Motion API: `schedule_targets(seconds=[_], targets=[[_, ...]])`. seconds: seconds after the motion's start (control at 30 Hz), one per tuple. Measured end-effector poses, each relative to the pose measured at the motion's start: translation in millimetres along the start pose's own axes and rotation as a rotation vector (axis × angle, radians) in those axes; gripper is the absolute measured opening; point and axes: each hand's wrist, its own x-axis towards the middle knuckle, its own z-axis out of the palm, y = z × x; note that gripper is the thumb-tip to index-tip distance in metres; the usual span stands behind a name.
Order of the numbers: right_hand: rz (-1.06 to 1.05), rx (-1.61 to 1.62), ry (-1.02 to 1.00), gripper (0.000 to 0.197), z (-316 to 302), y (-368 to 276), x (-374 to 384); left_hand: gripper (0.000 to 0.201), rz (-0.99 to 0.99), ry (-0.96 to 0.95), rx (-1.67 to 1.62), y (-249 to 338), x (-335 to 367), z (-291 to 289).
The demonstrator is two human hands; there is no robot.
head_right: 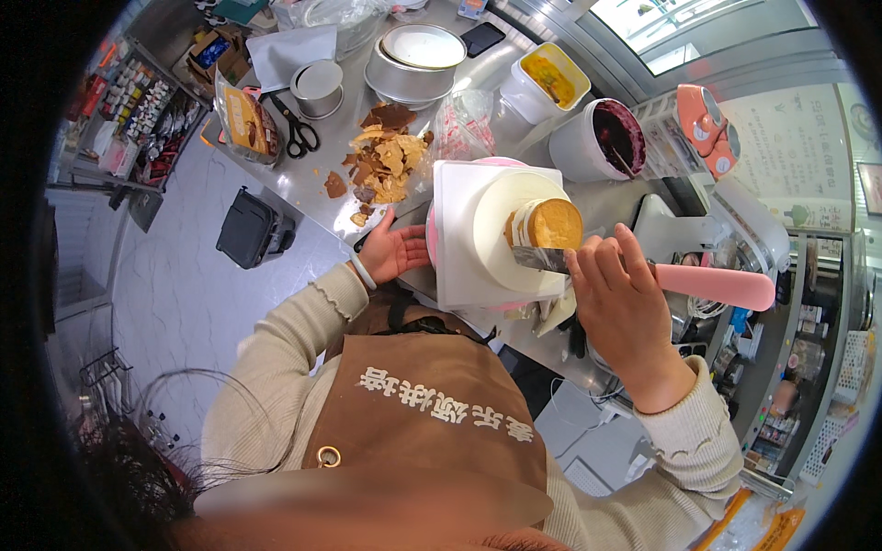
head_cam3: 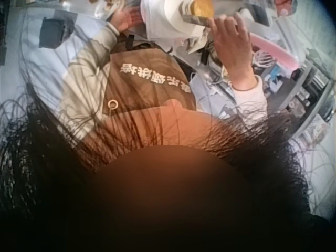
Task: The person assembles a layered cake by piping cream onto cake layers, spreading it with a spatula, sprinkling toppings, and stacking additional layers. They use a piping bag, spatula, and tweezers to decorate and finish the cake.
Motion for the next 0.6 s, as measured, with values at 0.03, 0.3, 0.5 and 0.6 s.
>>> schedule_targets(seconds=[0.03,0.3,0.5,0.6], targets=[[0.001,-0.004,0.001,0.027,0,0,0,0.091,0.080,-0.024,-0.027,2,0,-1],[0.002,0.009,-0.005,0.027,1,-2,-3,0.090,0.081,-0.019,-0.065,8,1,-2],[-0.003,-0.003,-0.006,0.029,-1,-3,-3,0.090,0.003,-0.037,0.010,11,-2,-2],[0.006,-0.008,-0.012,0.032,-1,-4,-3,0.091,-0.090,-0.044,0.084,13,-3,-1]])
